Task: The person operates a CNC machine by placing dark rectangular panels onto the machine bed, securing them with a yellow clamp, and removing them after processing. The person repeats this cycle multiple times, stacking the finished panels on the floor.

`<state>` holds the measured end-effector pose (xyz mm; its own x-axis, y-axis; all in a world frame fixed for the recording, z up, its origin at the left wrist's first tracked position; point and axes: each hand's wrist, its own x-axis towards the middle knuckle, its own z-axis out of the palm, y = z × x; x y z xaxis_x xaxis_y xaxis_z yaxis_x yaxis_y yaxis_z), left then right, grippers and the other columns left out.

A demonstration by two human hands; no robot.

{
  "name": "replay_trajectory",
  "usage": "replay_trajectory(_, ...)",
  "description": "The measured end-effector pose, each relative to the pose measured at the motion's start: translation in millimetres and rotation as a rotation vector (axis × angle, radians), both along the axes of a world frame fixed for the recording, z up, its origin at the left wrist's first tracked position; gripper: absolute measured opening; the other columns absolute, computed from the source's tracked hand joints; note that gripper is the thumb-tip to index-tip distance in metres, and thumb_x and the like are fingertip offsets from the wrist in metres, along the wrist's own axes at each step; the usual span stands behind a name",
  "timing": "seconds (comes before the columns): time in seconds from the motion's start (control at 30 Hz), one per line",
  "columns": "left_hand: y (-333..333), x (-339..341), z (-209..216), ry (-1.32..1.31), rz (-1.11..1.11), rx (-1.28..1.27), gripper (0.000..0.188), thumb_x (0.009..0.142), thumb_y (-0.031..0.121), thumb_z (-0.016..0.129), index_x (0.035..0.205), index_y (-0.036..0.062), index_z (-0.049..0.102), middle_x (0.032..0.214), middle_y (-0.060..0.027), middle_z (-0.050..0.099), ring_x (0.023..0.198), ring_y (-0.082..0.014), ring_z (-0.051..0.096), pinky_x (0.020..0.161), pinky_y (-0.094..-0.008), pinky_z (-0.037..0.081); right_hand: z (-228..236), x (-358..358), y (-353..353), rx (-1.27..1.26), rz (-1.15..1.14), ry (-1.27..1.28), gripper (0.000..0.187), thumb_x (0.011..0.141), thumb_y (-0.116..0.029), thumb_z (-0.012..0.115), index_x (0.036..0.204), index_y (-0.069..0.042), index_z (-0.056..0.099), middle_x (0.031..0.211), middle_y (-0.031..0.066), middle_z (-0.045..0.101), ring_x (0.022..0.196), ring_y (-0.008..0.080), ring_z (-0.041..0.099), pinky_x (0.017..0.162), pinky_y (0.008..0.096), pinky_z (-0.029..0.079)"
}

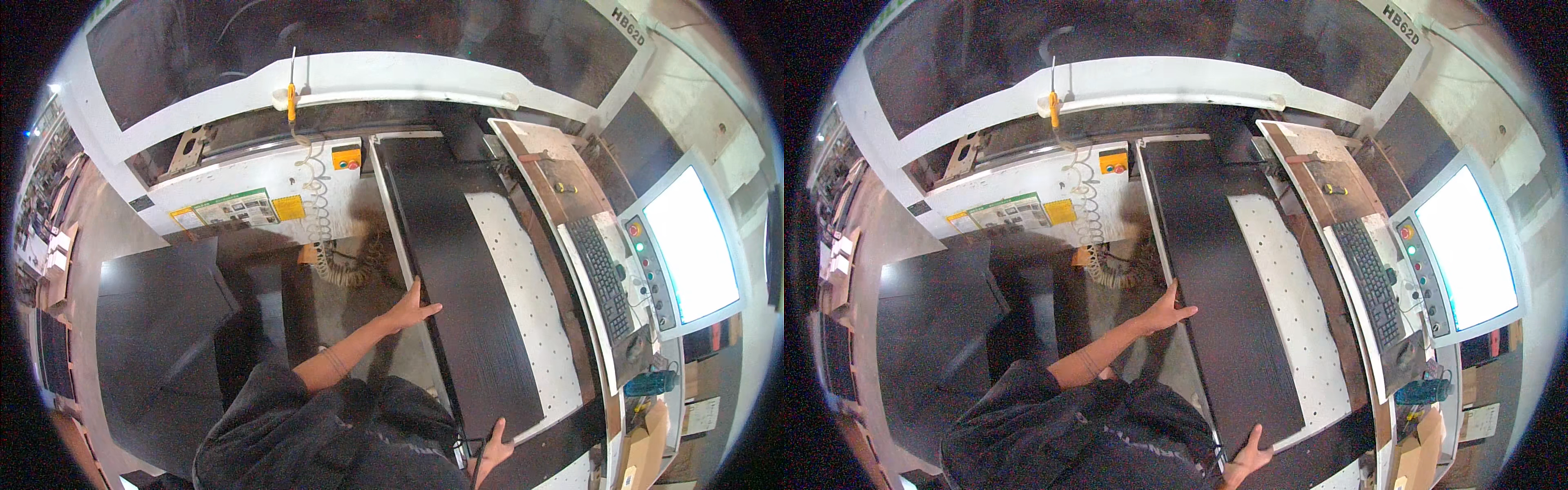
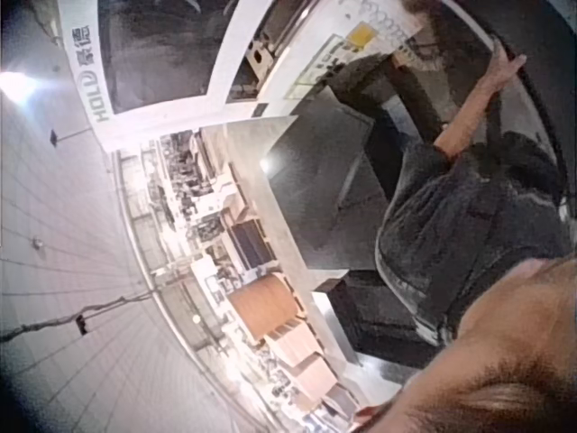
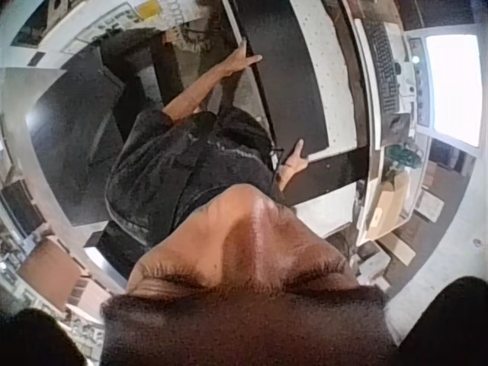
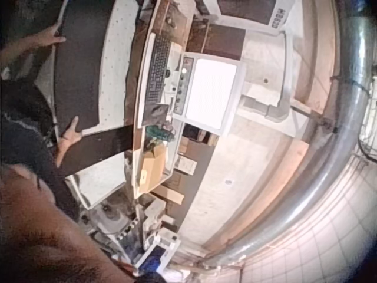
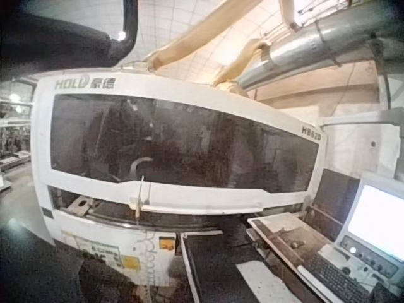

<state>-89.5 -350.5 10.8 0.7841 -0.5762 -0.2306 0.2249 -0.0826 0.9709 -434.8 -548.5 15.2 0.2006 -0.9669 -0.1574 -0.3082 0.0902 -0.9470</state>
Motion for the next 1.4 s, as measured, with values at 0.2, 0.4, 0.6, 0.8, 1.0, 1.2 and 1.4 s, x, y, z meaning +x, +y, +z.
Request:
replay_trajectory(0.2,-8.8,-10.3,-25.1,-0.075,0.033,0.134,0.110,0.092,0.035,0.076,0.160,-0.0092,0.002,0.146,-0.0278,0.044,0.110,-0.0280,0.061,0.095,-0.0390,0.052,17.1,39.7,-1.2,0.118,0.071,0.107,0.073,0.086,-0.027,0.085,0.132,0.017,0.050,0.131,0.0217,0.062,0.108,0.0304,0.063,0.096,0.0413,0.052)
replay_trajectory(0.4,-13.5,-12.9,-40.2,-0.181,0.040,0.145,0.097,0.093,0.042,0.072,0.156,-0.0103,0.020,0.133,-0.0265,0.052,0.104,-0.0261,0.063,0.092,-0.0387,0.053,10.2,24.3,-32.2,-0.024,0.251,0.464,0.053,0.092,-0.028,0.078,0.118,0.015,0.061,0.104,0.0204,0.072,0.086,0.0243,0.069,0.076,0.0365,0.057)
replay_trajectory(0.6,-6.7,-40.5,-50.5,-0.104,-0.144,0.324,0.083,0.096,0.049,0.066,0.144,-0.0138,0.040,0.127,-0.0262,0.058,0.105,-0.0289,0.066,0.089,-0.0402,0.055,47.1,-25.7,-134.4,-0.272,0.344,0.416,0.027,0.098,-0.021,0.068,0.098,0.006,0.069,0.077,0.0130,0.072,0.061,0.0154,0.066,0.050,0.0288,0.049)
replay_trajectory(0.8,-32.6,-100.9,-26.7,0.424,-0.506,0.172,0.089,0.096,0.056,0.064,0.144,-0.0146,0.037,0.140,-0.0304,0.052,0.127,-0.0364,0.059,0.103,-0.0420,0.053,-4.4,35.5,-163.9,-0.654,0.622,0.351,0.042,0.092,-0.026,0.076,0.119,0.004,0.067,0.102,0.0210,0.073,0.097,0.0294,0.069,0.088,0.0407,0.053)
replay_trajectory(1.0,-43.2,-115.4,-41.4,0.618,-0.516,0.059,0.078,0.101,0.049,0.060,0.142,-0.0134,0.038,0.144,-0.0289,0.051,0.129,-0.0359,0.059,0.108,-0.0424,0.051,4.7,128.5,-132.8,-0.478,0.893,0.558,0.061,0.082,-0.040,0.084,0.116,0.008,0.067,0.106,0.0270,0.072,0.101,0.0329,0.071,0.088,0.0414,0.054)
replay_trajectory(1.2,-67.6,-111.4,-81.0,0.946,-0.390,-0.106,0.045,0.104,0.033,0.056,0.131,-0.0036,0.054,0.130,-0.0179,0.065,0.113,-0.0266,0.066,0.104,-0.0380,0.053,-11.0,168.9,-141.2,-0.472,0.899,0.584,0.070,0.079,-0.058,0.081,0.085,0.011,0.068,0.079,0.0276,0.068,0.075,0.0359,0.070,0.071,0.0447,0.052)
replay_trajectory(1.4,-65.6,-109.5,-81.8,0.948,-0.389,-0.052,0.038,0.103,0.032,0.056,0.125,0.0018,0.061,0.121,-0.0122,0.070,0.107,-0.0231,0.067,0.102,-0.0361,0.051,-12.3,175.9,-135.1,-0.631,0.873,0.689,0.075,0.081,-0.066,0.073,0.086,0.009,0.070,0.084,0.0303,0.070,0.082,0.0430,0.071,0.072,0.0479,0.053)
